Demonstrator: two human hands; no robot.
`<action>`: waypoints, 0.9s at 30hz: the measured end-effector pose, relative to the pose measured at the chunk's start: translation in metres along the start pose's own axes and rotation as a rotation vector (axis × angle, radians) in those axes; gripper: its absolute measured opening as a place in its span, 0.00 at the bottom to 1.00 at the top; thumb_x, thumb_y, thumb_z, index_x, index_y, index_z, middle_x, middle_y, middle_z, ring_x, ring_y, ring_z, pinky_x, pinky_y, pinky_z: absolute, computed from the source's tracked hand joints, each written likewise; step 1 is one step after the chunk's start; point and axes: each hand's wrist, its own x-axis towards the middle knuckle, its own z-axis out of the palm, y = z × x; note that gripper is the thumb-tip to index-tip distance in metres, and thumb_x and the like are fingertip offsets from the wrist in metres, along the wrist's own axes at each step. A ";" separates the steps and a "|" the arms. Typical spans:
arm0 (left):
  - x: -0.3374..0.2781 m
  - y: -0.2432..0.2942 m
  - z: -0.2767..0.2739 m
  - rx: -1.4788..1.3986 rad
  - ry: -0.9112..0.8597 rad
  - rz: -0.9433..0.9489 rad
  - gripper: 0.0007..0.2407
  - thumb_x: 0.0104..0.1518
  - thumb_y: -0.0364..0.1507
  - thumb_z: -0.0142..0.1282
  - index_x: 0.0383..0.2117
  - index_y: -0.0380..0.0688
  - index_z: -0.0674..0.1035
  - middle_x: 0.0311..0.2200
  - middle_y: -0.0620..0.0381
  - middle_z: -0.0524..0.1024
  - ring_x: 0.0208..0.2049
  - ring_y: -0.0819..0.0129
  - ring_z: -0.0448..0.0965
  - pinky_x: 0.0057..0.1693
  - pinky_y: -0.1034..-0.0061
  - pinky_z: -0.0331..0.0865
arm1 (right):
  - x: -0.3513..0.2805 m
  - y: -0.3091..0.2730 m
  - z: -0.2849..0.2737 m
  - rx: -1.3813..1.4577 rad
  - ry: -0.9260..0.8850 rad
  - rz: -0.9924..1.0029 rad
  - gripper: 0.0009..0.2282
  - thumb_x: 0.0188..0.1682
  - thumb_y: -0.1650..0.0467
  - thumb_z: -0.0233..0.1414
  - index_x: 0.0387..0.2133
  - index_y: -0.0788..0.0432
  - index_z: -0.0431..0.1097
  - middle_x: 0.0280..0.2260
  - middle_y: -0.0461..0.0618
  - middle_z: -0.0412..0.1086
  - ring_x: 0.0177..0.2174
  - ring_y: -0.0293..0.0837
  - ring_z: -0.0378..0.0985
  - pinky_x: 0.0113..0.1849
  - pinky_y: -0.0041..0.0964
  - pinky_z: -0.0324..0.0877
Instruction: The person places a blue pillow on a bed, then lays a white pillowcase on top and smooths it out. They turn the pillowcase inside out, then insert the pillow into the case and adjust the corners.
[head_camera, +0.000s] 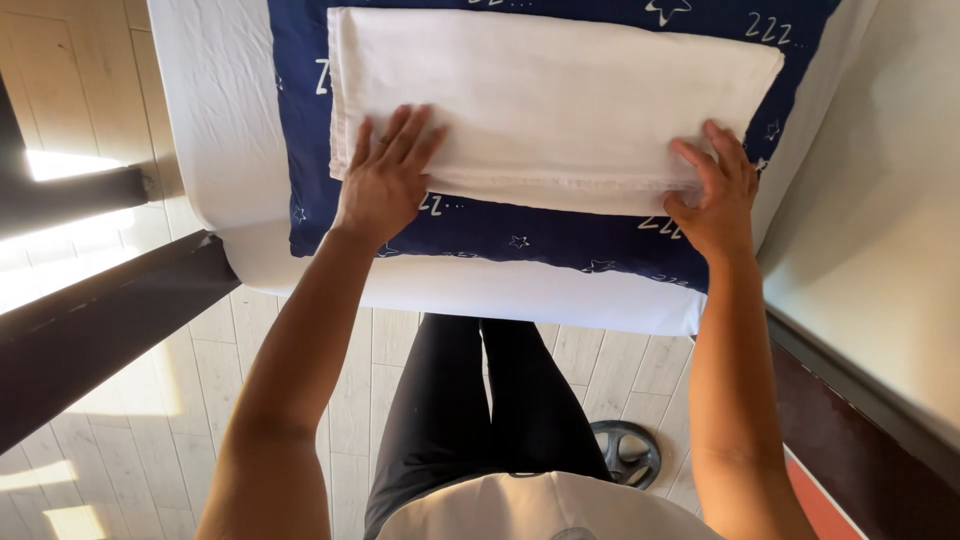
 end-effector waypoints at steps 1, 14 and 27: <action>-0.005 -0.005 0.008 0.075 0.029 -0.010 0.25 0.64 0.27 0.53 0.69 0.58 0.65 0.73 0.57 0.55 0.74 0.60 0.53 0.75 0.47 0.44 | -0.002 0.002 0.002 -0.032 -0.026 -0.040 0.28 0.41 0.73 0.58 0.60 0.46 0.70 0.68 0.51 0.57 0.67 0.56 0.55 0.64 0.60 0.47; -0.022 -0.029 -0.039 0.159 0.388 -0.026 0.16 0.73 0.19 0.51 0.62 0.56 0.79 0.65 0.57 0.73 0.71 0.56 0.67 0.76 0.45 0.44 | -0.036 -0.022 -0.020 -0.459 0.192 -0.083 0.21 0.52 0.79 0.54 0.53 0.38 0.74 0.66 0.30 0.64 0.71 0.45 0.56 0.68 0.65 0.36; 0.153 0.208 0.028 -0.039 -0.219 -0.082 0.29 0.71 0.49 0.32 0.74 0.53 0.44 0.76 0.61 0.35 0.77 0.62 0.30 0.75 0.43 0.28 | 0.085 -0.094 0.060 -0.395 -0.042 0.426 0.29 0.65 0.51 0.30 0.77 0.46 0.42 0.76 0.51 0.32 0.73 0.59 0.27 0.66 0.72 0.21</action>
